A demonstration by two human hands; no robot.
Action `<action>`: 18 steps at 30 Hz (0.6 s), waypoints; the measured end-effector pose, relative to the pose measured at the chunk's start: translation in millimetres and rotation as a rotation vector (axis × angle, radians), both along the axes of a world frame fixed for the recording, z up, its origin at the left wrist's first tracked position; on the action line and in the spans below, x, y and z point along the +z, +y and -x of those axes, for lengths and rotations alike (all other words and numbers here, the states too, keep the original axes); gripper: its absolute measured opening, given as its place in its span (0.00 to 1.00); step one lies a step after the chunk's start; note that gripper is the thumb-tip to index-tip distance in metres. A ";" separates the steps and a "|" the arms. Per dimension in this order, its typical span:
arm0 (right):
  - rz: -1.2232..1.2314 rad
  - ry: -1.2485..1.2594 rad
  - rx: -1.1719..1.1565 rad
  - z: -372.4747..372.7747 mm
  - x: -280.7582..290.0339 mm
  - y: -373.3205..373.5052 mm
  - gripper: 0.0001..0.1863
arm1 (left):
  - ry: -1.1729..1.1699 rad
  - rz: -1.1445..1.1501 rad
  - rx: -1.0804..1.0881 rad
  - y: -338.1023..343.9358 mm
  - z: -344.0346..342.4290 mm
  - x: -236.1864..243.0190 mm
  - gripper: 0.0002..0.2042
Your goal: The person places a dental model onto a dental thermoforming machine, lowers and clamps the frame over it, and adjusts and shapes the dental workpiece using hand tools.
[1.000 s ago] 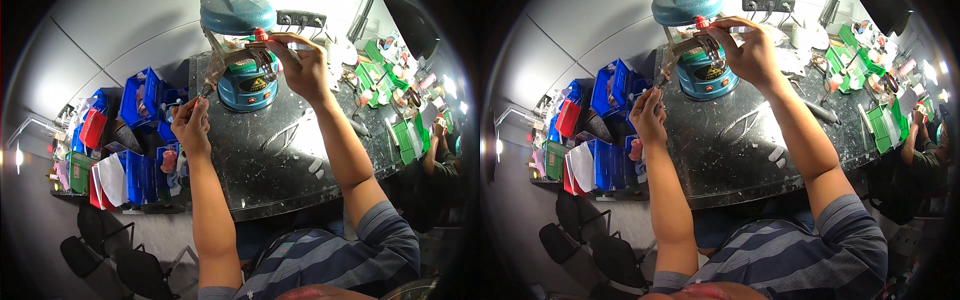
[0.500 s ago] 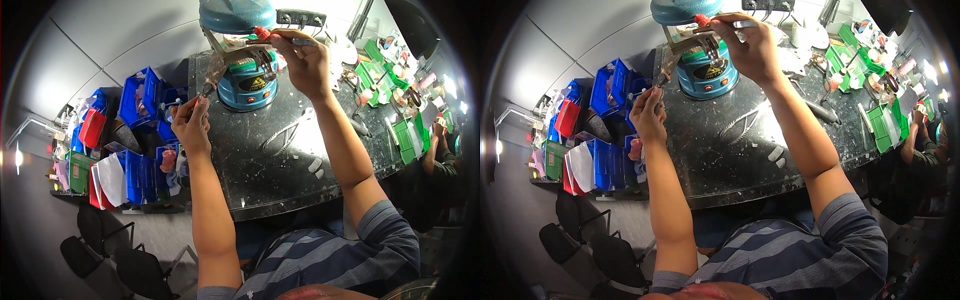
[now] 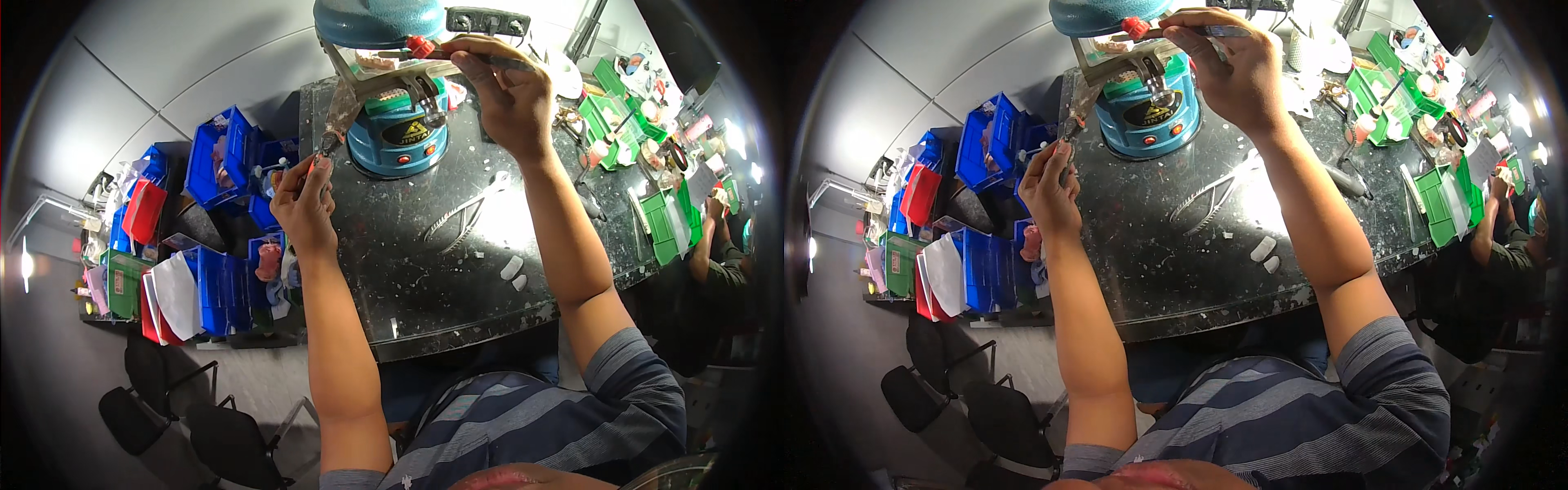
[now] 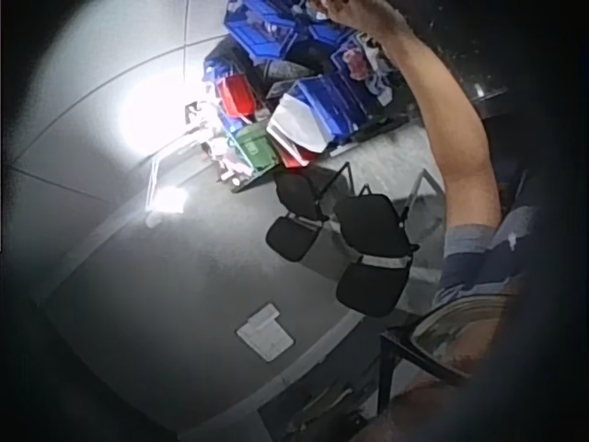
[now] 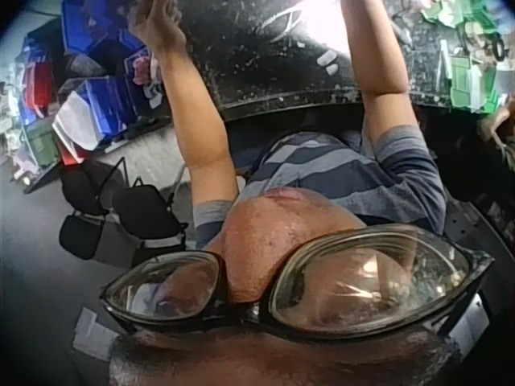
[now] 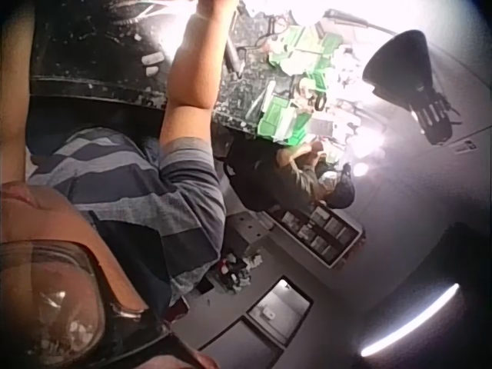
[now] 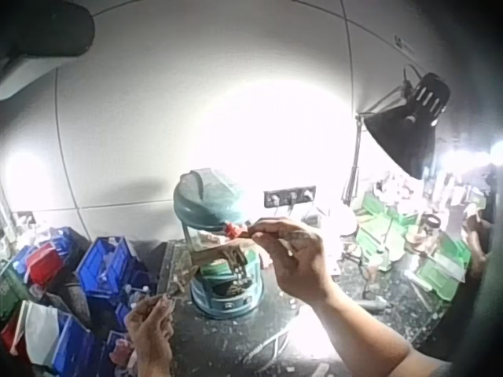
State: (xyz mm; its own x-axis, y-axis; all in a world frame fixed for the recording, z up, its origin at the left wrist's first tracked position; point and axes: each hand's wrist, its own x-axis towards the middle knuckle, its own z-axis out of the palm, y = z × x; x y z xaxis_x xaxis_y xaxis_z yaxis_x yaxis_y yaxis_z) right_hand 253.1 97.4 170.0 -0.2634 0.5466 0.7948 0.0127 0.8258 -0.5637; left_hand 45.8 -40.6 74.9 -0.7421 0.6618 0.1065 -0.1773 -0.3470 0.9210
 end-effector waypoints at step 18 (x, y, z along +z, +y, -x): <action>-0.062 -0.024 0.051 -1.5 0.5 5.5 0.08 | -0.022 -0.012 0.006 -0.6 -1.8 1.8 0.13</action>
